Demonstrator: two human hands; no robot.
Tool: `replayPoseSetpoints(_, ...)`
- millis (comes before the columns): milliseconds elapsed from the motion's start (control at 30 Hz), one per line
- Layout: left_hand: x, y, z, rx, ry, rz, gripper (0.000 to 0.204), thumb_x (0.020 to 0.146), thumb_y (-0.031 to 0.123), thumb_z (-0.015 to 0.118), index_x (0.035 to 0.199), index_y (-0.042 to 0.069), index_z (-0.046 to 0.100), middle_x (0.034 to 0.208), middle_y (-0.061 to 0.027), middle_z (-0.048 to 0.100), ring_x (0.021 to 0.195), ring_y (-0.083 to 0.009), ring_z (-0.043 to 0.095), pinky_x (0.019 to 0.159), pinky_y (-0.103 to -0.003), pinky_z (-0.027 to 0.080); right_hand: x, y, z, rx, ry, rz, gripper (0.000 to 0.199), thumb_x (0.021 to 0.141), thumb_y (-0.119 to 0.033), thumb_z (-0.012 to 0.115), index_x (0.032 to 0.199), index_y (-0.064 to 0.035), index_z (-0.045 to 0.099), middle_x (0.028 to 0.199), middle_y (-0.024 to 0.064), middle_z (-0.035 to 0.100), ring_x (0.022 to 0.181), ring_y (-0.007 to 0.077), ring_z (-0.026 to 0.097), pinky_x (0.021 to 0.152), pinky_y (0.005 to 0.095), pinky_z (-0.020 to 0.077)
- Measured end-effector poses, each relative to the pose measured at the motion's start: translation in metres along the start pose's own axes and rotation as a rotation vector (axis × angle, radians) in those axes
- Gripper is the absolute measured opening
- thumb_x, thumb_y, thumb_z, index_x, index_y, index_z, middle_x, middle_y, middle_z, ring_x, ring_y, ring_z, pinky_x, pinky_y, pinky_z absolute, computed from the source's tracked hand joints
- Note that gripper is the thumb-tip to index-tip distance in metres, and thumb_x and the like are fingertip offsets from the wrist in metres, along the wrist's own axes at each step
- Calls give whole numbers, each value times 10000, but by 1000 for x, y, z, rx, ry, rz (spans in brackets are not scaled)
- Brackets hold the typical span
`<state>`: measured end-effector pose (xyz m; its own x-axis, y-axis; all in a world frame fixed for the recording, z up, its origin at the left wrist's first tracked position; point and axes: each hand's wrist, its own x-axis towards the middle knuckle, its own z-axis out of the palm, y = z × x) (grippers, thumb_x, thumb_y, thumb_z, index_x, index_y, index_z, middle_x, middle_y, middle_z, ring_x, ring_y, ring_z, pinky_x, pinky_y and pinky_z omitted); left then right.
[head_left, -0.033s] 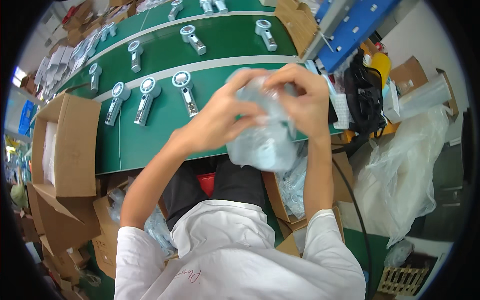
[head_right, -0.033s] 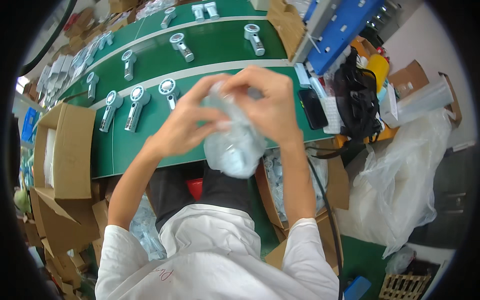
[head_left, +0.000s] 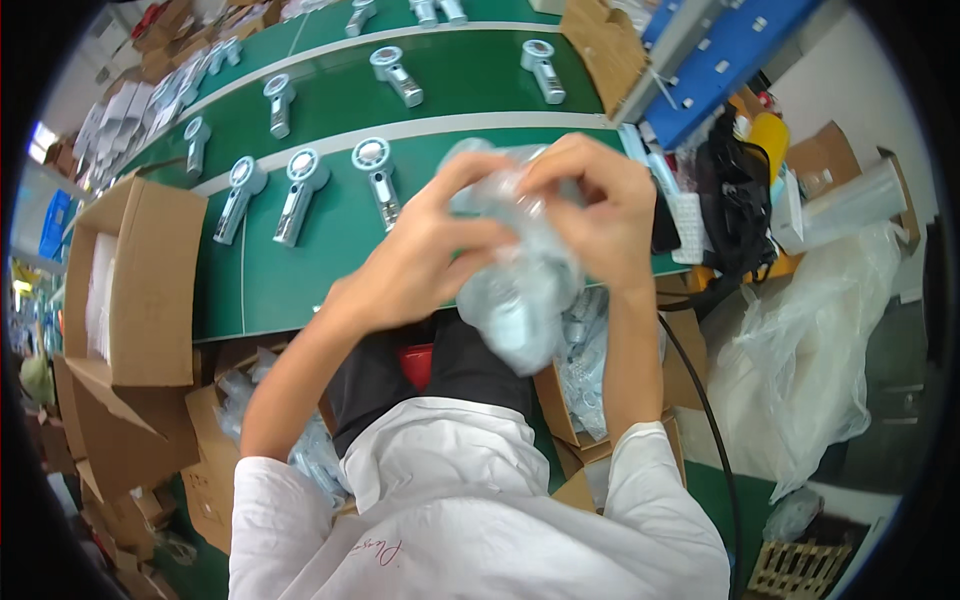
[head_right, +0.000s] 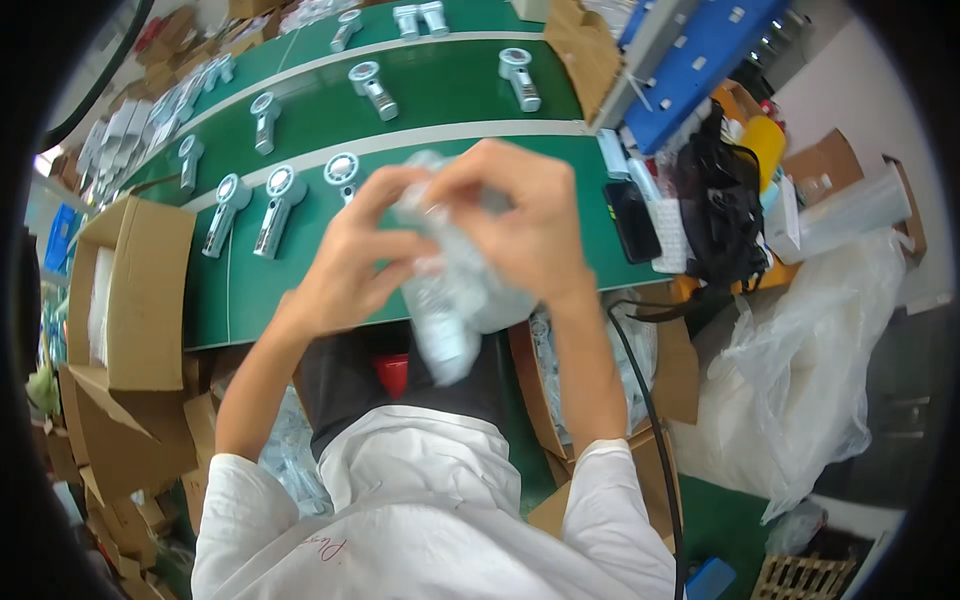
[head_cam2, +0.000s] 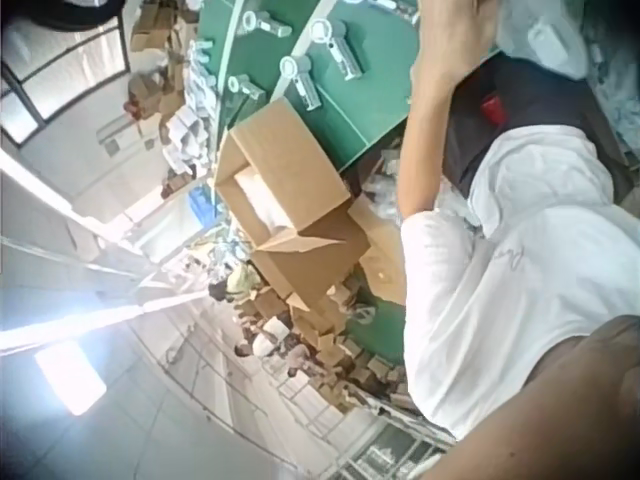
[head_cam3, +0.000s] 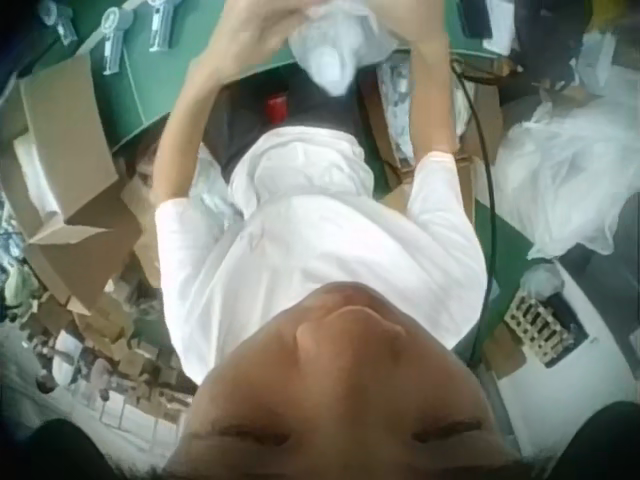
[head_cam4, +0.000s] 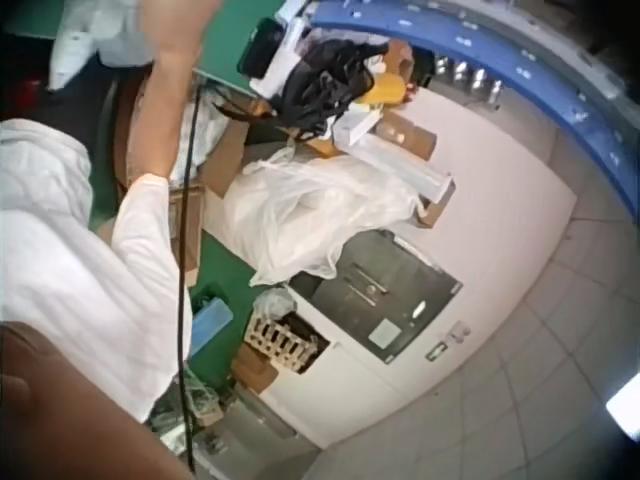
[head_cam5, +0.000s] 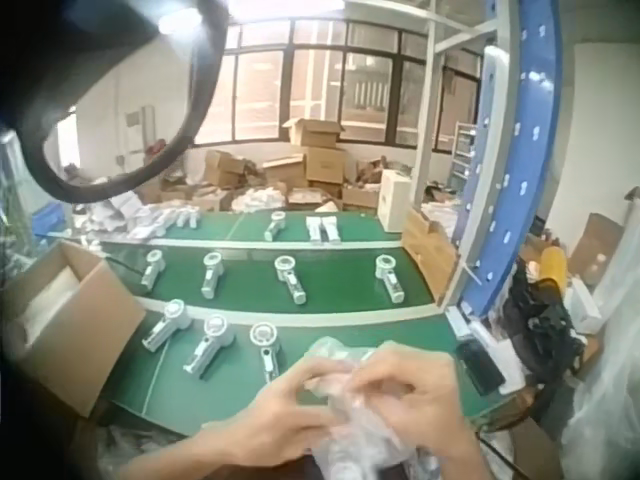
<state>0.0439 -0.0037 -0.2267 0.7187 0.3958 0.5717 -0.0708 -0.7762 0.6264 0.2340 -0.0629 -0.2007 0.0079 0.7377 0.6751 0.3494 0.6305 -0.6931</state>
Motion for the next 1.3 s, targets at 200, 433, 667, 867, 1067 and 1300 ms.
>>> replayPoseSetpoints(200,-161,102,-66,270,340,-350,169,710,-119,663,848,-22,655,1151,-132,587,925,-289,549,796,-359,482,-18,-63,160,499,-269,-226,194,645,85,707,783,-51,694,791,3,627,652,135,512,569,245,432)
replayPoseSetpoints(433,-378,248,-55,774,591,-1001,218,749,-127,638,940,-26,672,1134,-108,600,874,-255,574,763,-328,493,-129,-142,370,919,-856,-45,176,680,100,698,813,-16,702,775,50,680,615,139,537,573,234,444)
replayPoseSetpoints(667,-618,293,103,840,917,-1469,242,792,-110,600,1009,-43,683,1171,-135,595,929,-298,595,799,-332,496,-403,-183,505,1013,-1361,345,133,739,43,697,869,16,695,737,78,679,613,175,553,614,282,478)
replayPoseSetpoints(867,-737,198,260,646,1078,-1592,126,823,-79,563,871,-57,677,1098,-151,616,853,-319,602,782,-384,505,-536,-94,527,529,-1656,262,227,786,2,670,1003,-12,735,824,127,706,687,236,607,692,331,517)
replayPoseSetpoints(1067,-709,100,257,616,1222,-1659,111,820,-42,581,866,-39,682,1045,-156,641,835,-319,615,777,-392,510,-426,23,512,366,-1991,563,268,914,-153,644,1140,-18,690,987,109,727,824,201,671,770,309,531)
replayPoseSetpoints(1300,-672,83,181,685,1235,-1608,134,816,-20,587,911,-19,682,996,-152,657,824,-302,619,782,-376,515,-82,-3,324,440,-852,685,235,993,-141,602,1189,-24,656,1088,119,708,958,164,673,819,262,528)
